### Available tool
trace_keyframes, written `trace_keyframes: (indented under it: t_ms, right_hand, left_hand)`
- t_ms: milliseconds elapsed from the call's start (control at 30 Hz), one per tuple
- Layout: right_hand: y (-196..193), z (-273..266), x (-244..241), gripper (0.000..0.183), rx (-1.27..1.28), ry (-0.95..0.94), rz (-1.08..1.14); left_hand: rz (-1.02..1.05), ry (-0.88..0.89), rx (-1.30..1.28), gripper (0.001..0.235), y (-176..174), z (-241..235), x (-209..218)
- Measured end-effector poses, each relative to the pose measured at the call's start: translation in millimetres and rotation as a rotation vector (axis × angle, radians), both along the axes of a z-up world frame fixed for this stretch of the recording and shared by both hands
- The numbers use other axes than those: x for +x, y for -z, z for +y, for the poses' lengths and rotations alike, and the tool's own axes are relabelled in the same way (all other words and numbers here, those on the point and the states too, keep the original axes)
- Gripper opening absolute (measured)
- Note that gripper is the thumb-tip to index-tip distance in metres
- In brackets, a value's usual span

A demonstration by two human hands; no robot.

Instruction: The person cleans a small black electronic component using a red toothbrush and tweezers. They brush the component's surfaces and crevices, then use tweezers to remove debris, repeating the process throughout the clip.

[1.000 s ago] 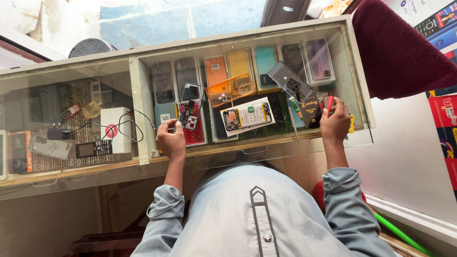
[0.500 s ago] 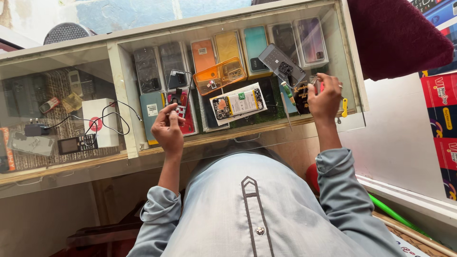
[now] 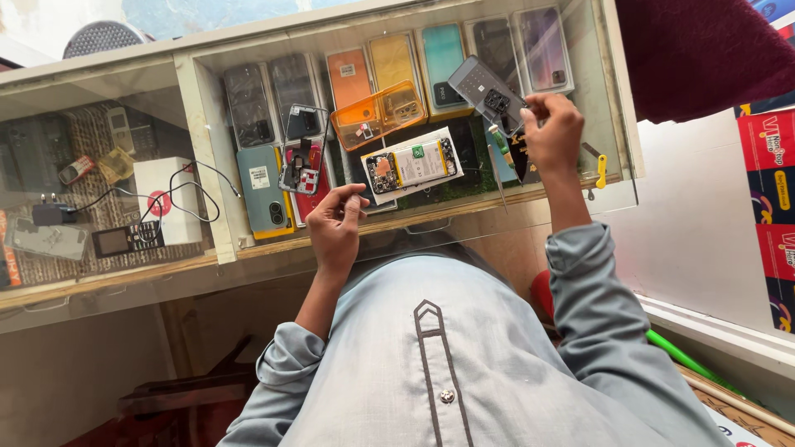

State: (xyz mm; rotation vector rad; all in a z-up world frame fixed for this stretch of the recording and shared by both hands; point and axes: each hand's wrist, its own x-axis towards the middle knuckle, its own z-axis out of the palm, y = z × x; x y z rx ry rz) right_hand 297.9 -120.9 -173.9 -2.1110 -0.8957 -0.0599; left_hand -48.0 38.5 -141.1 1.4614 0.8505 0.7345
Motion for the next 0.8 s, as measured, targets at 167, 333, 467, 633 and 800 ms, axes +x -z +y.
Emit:
trace_keyframes:
  t_ms: [167, 333, 467, 633, 800]
  right_hand:
    - [4.5, -28.8, -41.5, 0.006, -0.023, 0.06, 0.144]
    - [16.7, -76.3, -64.2, 0.007, 0.014, 0.218, 0.131]
    - [30.4, -110.5, -44.9, 0.007, 0.003, 0.418, 0.087]
    - [42.9, -139.2, -3.1, 0.008, 0.02, 0.441, 0.057]
    - [44.8, -131.1, -9.8, 0.008, -0.001, 0.343, 0.062]
  left_hand:
    - [0.038, 0.025, 0.048, 0.018, -4.0, -6.3, -3.5]
    - [0.055, 0.069, 0.017, 0.02, -4.0, -17.5, 4.0]
    - [0.056, 0.145, 0.023, 0.021, -5.6, -23.2, 6.7]
    - [0.088, 0.273, 0.058, 0.021, -10.3, -32.5, 20.6]
    - [0.182, 0.368, 0.07, 0.016, -14.8, -43.4, 32.7]
